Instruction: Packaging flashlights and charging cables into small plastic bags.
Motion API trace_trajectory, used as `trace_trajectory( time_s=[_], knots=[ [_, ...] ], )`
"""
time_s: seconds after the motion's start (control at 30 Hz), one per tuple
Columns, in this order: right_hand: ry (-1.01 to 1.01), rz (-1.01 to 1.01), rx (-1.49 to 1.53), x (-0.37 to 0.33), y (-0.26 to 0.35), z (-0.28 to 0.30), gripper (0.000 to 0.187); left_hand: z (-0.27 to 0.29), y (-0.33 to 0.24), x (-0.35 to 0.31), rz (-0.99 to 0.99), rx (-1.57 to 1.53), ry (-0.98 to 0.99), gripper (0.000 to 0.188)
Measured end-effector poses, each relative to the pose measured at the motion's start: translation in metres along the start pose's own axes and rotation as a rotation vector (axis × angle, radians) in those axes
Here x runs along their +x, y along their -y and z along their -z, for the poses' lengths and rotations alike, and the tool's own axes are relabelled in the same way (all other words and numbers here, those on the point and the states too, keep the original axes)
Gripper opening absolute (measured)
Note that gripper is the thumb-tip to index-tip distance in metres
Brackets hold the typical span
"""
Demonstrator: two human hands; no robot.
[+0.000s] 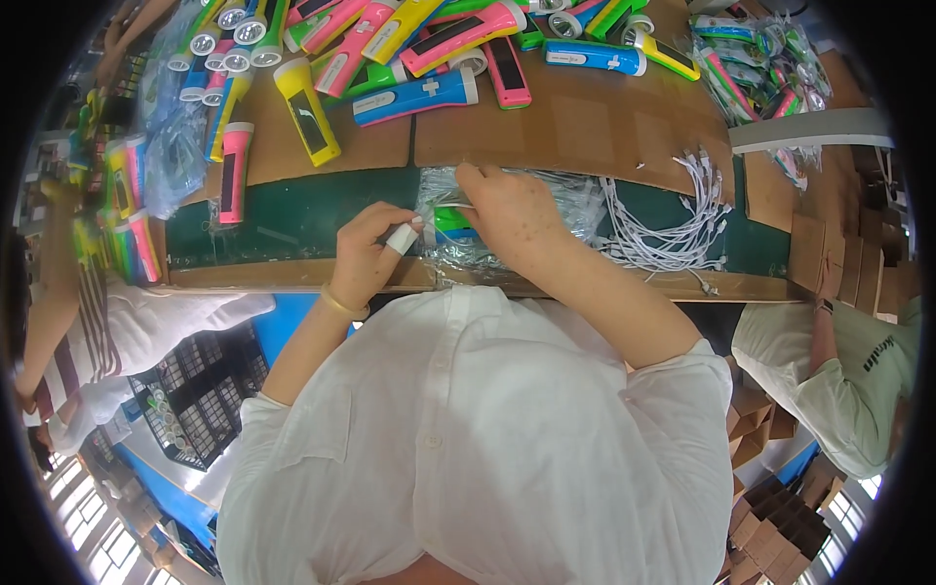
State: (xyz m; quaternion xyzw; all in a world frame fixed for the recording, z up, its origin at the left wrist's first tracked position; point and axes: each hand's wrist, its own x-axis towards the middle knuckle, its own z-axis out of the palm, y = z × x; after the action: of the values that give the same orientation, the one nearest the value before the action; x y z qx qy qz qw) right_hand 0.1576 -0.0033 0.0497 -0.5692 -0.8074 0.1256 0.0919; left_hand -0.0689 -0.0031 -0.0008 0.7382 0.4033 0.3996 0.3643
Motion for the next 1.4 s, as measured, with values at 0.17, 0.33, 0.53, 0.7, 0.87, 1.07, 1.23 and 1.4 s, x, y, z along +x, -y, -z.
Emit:
trace_trajectory(
  time_s=[0.17, 0.33, 0.53, 0.7, 0.87, 1.07, 1.23, 1.4],
  knots=[
    [0.056, 0.06, 0.228, -0.005, -0.001, -0.01, 0.031, 0.002, -0.001, -0.003, 0.086, -0.04, 0.004, 0.018],
    [0.082, 0.244, -0.103, 0.002, -0.004, -0.033, 0.037, 0.002, -0.001, -0.004, 0.154, 0.004, 0.014, 0.027],
    [0.213, 0.187, -0.004, 0.008, -0.006, -0.014, 0.044, 0.002, 0.009, -0.009, 0.273, -0.011, 0.186, 0.036],
    [0.2, 0.196, 0.063, 0.006, -0.016, 0.003, 0.047, -0.005, 0.02, -0.002, 0.245, 0.046, 0.173, 0.021],
    [0.268, -0.182, 0.613, -0.004, -0.048, 0.058, 0.061, 0.0, 0.023, -0.002, 0.227, 0.128, 0.104, 0.017],
    [-0.434, -0.242, 1.385, -0.011, -0.07, 0.06, 0.079, 0.001, 0.002, 0.016, 0.236, 0.17, 0.059, 0.068],
    [-0.667, -0.223, 1.695, -0.008, -0.035, 0.079, 0.077, -0.018, -0.08, 0.073, -0.1, -0.248, -0.023, 0.093],
    [-0.675, -0.085, 1.749, -0.026, -0.034, 0.118, 0.059, -0.012, -0.13, 0.113, -0.119, -0.545, -0.097, 0.068]
  ],
)
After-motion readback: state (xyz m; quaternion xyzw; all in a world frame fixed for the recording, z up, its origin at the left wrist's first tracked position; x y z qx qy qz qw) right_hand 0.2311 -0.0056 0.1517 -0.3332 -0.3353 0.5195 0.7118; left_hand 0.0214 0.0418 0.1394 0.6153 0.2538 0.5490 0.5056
